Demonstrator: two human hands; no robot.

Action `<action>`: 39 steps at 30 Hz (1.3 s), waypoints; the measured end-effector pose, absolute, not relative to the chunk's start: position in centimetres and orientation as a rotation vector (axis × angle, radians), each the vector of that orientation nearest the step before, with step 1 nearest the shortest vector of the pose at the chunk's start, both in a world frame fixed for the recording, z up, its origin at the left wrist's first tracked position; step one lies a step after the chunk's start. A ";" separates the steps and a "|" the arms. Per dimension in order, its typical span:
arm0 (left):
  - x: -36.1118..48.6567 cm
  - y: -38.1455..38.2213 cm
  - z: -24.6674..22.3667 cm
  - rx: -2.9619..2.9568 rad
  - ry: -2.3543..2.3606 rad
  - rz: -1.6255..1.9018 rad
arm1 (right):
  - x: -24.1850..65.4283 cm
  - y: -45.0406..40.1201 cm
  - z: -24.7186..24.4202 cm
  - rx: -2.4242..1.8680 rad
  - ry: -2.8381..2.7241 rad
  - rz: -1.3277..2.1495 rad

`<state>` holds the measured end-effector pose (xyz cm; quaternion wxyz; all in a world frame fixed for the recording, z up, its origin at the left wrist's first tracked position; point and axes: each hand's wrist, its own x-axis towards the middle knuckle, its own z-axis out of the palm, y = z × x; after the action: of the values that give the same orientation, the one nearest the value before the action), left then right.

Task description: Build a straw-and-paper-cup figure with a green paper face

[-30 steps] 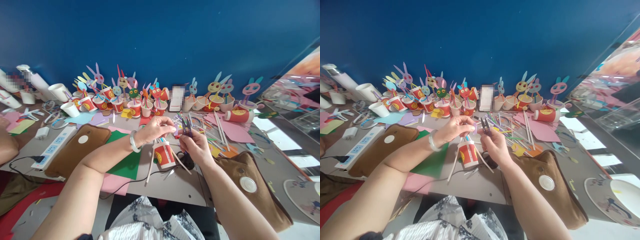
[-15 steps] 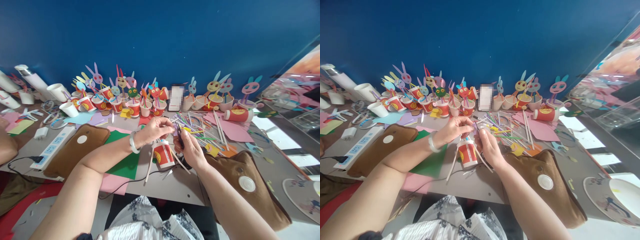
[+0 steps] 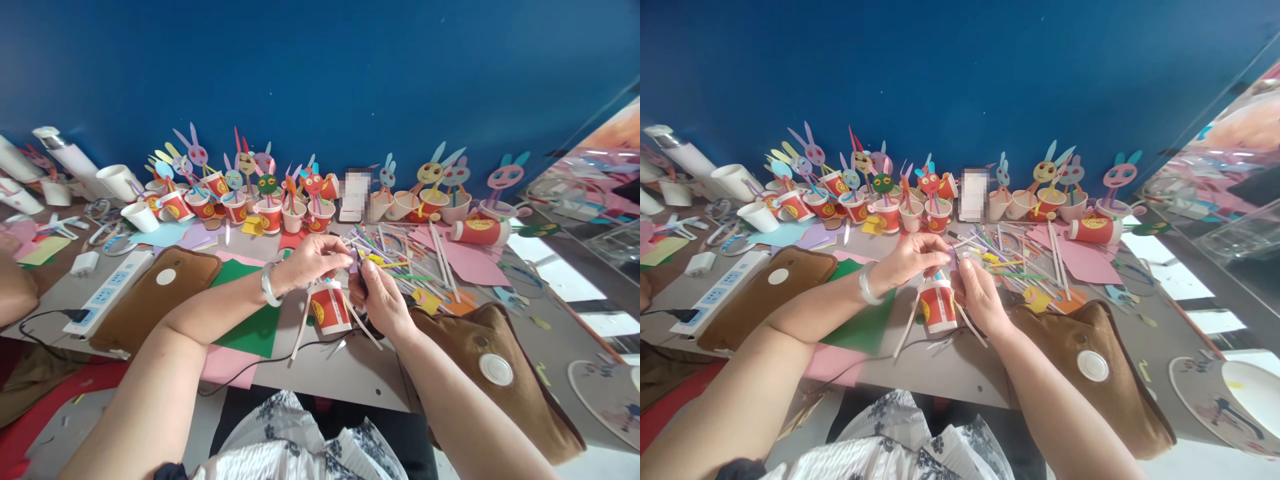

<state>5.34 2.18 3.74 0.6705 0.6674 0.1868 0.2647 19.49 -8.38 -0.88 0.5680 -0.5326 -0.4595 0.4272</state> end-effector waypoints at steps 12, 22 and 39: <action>5.5 2.1 3.8 1.480 0.467 0.596 | 19.7 -8.5 -1.3 -1.218 -1.068 1.033; 5.5 1.9 3.8 1.495 0.484 0.590 | 19.5 -8.4 -1.4 -1.219 -1.050 1.036; 5.4 2.0 3.6 1.489 0.461 0.581 | 19.4 -8.3 -1.2 -1.216 -1.038 1.034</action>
<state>5.38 2.03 3.65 0.6737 0.6614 0.2050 0.2583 19.42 -8.26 -1.21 0.5802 -0.5201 -0.4441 0.4423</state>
